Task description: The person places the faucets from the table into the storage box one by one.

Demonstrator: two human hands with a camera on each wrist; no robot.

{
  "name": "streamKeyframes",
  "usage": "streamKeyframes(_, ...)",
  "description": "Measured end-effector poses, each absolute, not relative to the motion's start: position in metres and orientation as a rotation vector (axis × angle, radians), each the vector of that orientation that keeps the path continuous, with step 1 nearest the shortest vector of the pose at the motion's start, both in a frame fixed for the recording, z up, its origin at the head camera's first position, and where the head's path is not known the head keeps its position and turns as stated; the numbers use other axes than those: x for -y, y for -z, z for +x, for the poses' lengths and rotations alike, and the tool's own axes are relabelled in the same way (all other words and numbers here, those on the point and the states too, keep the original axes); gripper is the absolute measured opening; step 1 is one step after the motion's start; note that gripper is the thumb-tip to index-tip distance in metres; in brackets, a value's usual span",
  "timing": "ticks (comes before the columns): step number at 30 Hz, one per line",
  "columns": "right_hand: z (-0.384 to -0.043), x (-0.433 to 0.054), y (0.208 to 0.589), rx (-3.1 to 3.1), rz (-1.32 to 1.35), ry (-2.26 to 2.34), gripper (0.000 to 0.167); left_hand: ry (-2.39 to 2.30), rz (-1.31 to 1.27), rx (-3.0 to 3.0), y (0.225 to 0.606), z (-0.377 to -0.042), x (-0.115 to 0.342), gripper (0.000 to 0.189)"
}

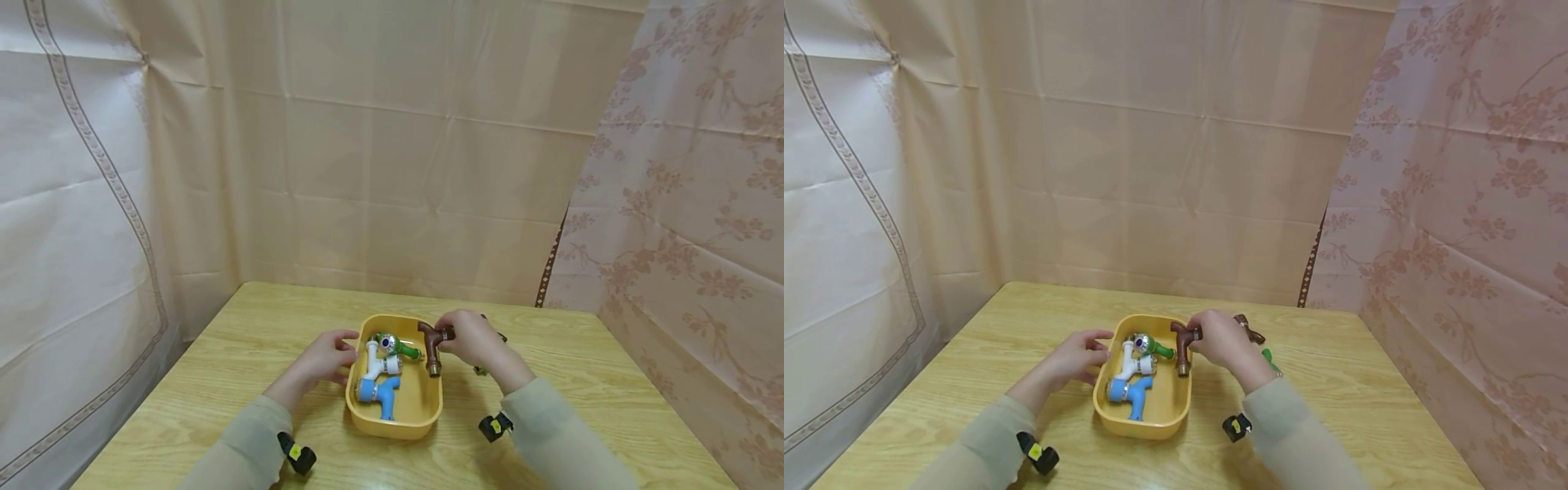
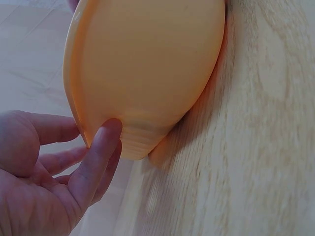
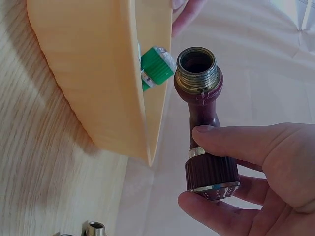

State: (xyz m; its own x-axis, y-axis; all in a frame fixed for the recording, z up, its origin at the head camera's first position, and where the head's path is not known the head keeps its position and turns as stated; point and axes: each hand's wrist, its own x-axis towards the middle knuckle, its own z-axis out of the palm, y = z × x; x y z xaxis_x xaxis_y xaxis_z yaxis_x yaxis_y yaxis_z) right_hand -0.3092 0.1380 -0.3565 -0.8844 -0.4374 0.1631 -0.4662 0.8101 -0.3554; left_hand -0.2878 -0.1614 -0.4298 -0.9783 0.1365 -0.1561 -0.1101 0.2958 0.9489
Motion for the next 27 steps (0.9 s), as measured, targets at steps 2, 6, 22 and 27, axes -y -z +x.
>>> streamKeyframes(2,-0.308,-0.136,0.357,2.916,0.735,-0.602,0.018,-1.75,0.023,-2.354,0.43,-0.288,0.161,0.052)
streamKeyframes(6,-0.306,-0.133,0.358,2.91,0.747,-0.591,0.018,-1.754,0.022,-2.349,0.431,-0.289,0.161,0.052)
streamKeyframes(22,-0.301,-0.123,0.363,2.927,0.77,-0.522,0.019,-1.744,0.023,-2.36,0.429,-0.288,0.161,0.052)
streamKeyframes(27,-0.3,-0.12,0.365,2.906,0.805,-0.503,0.019,-1.744,0.025,-2.358,0.43,-0.288,0.162,0.052)
